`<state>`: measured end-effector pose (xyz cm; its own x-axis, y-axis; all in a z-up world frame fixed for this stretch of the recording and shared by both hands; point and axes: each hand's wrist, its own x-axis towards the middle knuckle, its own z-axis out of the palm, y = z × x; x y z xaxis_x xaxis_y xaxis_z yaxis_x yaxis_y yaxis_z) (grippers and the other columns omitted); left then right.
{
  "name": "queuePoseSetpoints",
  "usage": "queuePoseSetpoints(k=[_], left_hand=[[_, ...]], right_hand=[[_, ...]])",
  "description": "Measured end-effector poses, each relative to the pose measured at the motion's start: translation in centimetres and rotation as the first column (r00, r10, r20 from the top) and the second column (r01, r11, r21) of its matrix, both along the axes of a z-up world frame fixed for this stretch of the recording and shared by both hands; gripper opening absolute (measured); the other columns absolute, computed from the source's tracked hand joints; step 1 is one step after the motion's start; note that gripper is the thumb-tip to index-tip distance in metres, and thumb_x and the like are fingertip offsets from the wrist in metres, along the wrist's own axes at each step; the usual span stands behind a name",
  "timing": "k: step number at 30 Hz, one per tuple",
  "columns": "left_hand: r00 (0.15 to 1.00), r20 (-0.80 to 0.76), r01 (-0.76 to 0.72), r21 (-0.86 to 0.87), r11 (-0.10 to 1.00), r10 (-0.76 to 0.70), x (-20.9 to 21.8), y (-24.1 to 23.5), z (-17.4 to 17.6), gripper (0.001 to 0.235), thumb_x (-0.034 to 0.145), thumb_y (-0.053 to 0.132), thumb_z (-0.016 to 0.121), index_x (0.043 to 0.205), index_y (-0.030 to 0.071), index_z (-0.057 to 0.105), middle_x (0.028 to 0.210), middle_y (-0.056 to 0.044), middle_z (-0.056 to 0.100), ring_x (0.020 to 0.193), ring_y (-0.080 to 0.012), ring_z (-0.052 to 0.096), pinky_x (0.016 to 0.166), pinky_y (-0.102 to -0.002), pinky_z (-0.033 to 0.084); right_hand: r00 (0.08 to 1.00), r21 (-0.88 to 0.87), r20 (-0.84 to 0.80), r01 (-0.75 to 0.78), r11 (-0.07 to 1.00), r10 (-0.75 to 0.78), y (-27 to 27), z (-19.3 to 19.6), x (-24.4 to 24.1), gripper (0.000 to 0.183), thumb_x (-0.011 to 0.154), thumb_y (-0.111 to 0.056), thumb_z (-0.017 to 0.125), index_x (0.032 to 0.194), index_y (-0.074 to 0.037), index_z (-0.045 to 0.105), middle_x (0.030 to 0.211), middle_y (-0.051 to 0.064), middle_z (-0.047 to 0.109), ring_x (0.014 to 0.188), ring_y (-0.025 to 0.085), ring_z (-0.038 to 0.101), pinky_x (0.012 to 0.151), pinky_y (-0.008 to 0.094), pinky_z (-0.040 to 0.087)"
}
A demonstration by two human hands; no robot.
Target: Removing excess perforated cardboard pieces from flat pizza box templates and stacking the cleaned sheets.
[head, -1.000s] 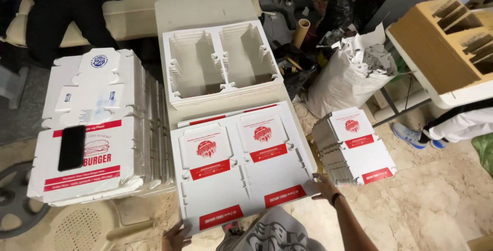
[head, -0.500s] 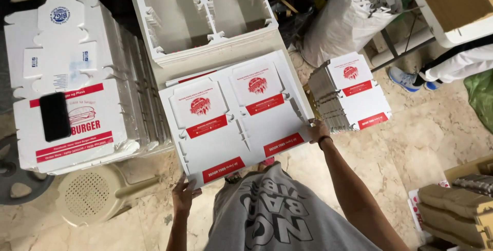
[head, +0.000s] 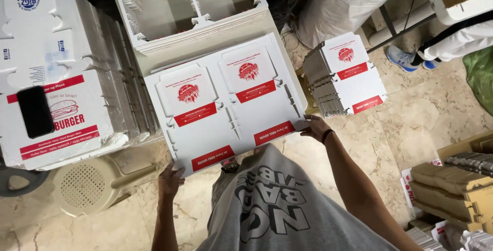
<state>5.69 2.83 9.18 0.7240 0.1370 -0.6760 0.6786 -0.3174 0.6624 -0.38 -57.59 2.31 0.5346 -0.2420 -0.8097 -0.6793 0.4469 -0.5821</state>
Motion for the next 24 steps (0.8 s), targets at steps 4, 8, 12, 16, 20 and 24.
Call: queuePoseSetpoints(k=[4,8,12,16,20,24], left_hand=[[1.000,0.010,0.006,0.021,1.000,-0.006,1.3,-0.8,2.7,0.067,0.095,0.015,0.073,0.155,0.008,0.045,0.120,-0.038,0.064,0.085,-0.0479,0.071,0.073,-0.054,0.063],[0.990,-0.024,0.139,0.099,0.985,-0.137,2.5,-0.7,3.9,0.069,0.092,0.019,0.074,0.154,0.007,0.046,0.113,-0.033,0.068,0.071,-0.0367,0.073,0.062,-0.044,0.064],[0.984,-0.046,0.177,0.112,0.978,-0.173,2.5,-1.1,3.4,0.070,0.095,0.020,0.070,0.157,0.006,0.041,0.112,-0.034,0.067,0.070,-0.0351,0.072,0.057,-0.042,0.063],[0.978,-0.083,0.201,0.128,0.971,-0.191,2.3,-1.3,4.1,0.069,0.096,0.022,0.069,0.156,0.006,0.041,0.111,-0.033,0.069,0.072,-0.0362,0.074,0.060,-0.042,0.064],[0.965,-0.105,0.252,0.121,0.960,-0.240,2.2,-0.9,4.2,0.066,0.099,0.023,0.064,0.158,0.004,0.039,0.114,-0.032,0.068,0.073,-0.0330,0.073,0.064,-0.039,0.065],[0.915,-0.140,0.401,0.214,0.891,-0.378,3.0,-0.7,5.6,0.071,0.095,0.034,0.069,0.156,0.007,0.044,0.123,-0.028,0.068,0.096,-0.0359,0.075,0.082,-0.047,0.065]], right_hand=[[1.000,-0.092,-0.004,0.018,0.996,-0.019,4.2,4.9,0.1,0.051,0.100,-0.003,0.053,0.149,-0.004,0.041,0.134,0.041,0.050,0.102,0.058,0.065,0.088,0.066,0.059],[0.994,-0.066,0.016,0.112,0.991,-0.112,6.0,6.0,0.4,0.056,0.099,-0.003,0.057,0.151,-0.013,0.039,0.139,0.036,0.049,0.102,0.057,0.066,0.089,0.065,0.060],[0.972,-0.059,0.027,0.234,0.970,-0.233,7.0,5.1,0.4,0.065,0.098,-0.008,0.063,0.155,-0.017,0.034,0.150,0.032,0.040,0.101,0.058,0.066,0.088,0.064,0.060],[0.977,-0.258,-0.032,0.197,0.946,-0.212,8.5,3.8,1.3,0.058,0.094,-0.010,0.065,0.149,-0.015,0.045,0.148,0.035,0.042,0.093,0.058,0.067,0.079,0.061,0.064],[0.946,-0.606,-0.224,0.054,0.794,-0.236,10.7,5.2,2.6,0.045,0.082,-0.021,0.068,0.126,-0.028,0.068,0.128,0.019,0.066,0.113,0.044,0.066,0.089,0.055,0.062],[0.922,-0.645,-0.197,0.135,0.752,-0.334,12.1,7.0,2.9,0.047,0.078,-0.023,0.069,0.124,-0.030,0.069,0.124,0.008,0.072,0.123,0.033,0.063,0.104,0.046,0.054]])
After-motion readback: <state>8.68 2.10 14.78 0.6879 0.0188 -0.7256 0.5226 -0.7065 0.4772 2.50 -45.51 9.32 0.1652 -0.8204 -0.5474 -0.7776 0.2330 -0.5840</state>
